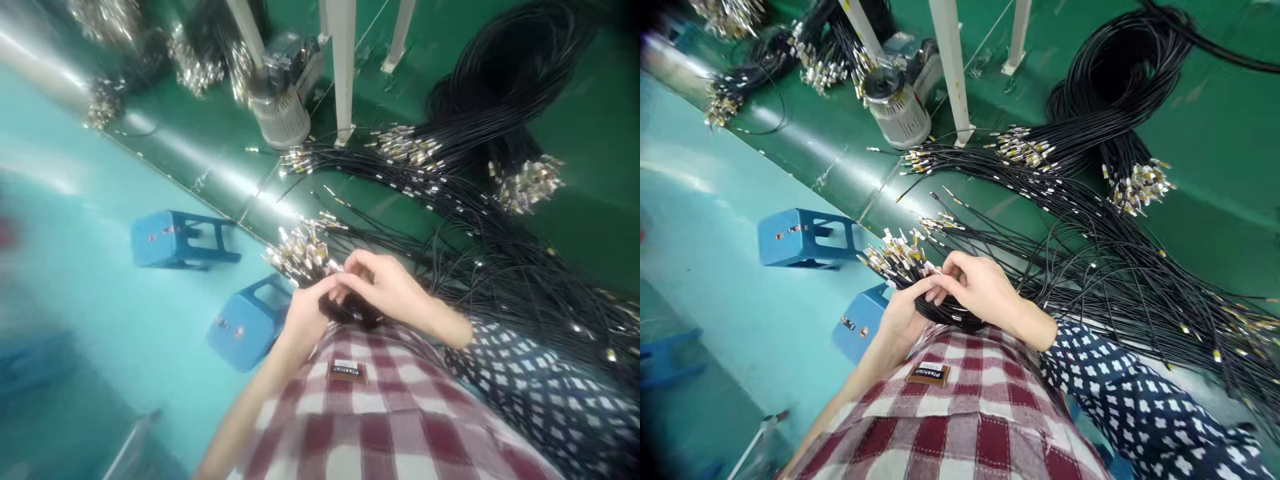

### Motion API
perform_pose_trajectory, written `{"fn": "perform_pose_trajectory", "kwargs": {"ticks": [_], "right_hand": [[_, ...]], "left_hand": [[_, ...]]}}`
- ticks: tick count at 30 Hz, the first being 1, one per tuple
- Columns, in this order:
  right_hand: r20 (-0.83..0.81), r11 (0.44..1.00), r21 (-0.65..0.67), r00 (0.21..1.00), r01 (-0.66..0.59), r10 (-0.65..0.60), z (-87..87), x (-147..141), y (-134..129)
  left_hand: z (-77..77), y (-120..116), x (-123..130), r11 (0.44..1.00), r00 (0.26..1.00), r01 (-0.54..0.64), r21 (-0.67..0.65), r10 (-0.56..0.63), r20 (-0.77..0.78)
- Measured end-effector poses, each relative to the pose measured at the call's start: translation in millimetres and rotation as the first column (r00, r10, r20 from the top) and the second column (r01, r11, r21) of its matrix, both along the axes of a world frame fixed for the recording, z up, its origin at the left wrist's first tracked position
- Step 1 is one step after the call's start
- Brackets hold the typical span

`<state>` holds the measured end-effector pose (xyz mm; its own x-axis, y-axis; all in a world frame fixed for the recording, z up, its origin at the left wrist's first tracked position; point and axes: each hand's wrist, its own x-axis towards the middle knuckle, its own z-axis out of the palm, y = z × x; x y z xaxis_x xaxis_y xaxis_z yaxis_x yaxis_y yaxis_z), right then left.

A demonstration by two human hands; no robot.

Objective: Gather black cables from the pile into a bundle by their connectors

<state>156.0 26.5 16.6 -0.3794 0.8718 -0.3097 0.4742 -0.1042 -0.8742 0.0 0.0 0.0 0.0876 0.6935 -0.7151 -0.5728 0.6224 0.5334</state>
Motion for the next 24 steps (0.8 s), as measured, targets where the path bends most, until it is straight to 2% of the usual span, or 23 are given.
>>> {"fn": "perform_pose_trajectory", "kwargs": {"ticks": [6, 11, 17, 20, 22, 24], "right_hand": [[0.024, 0.999, -0.043, 1.000, 0.008, -0.007, 1.4, 22.1, -8.6], [0.057, 0.998, -0.051, 0.998, -0.026, 0.029, 4.9, 34.5, -15.6], [0.129, 0.993, 0.086, 0.989, -0.086, 0.075, 7.4, 35.6, -25.4], [0.199, 0.976, 0.142, 0.970, -0.168, 0.138, 10.7, 47.2, -31.9], [0.216, 0.966, 0.087, 0.952, -0.242, 0.219, 14.1, 55.6, -33.0], [0.197, 0.967, 0.008, 0.949, -0.255, 0.248, 17.3, 58.4, -30.2]], "left_hand": [[5.9, -2.2, 1.2, 0.997, 0.999, -0.047, 0.058, 0.045, 0.029], [5.7, 0.3, 3.3, 0.999, 0.999, -0.044, 0.008, 0.044, 0.005], [4.8, 3.9, 6.0, 0.996, 0.997, -0.083, -0.037, 0.083, -0.003], [3.5, 2.1, 6.1, 0.993, 0.994, -0.107, -0.047, 0.106, -0.026], [4.2, 1.3, 6.2, 0.994, 0.995, -0.099, -0.044, 0.097, -0.032], [6.3, 1.8, 6.6, 0.997, 0.997, -0.075, -0.033, 0.074, -0.035]]}}
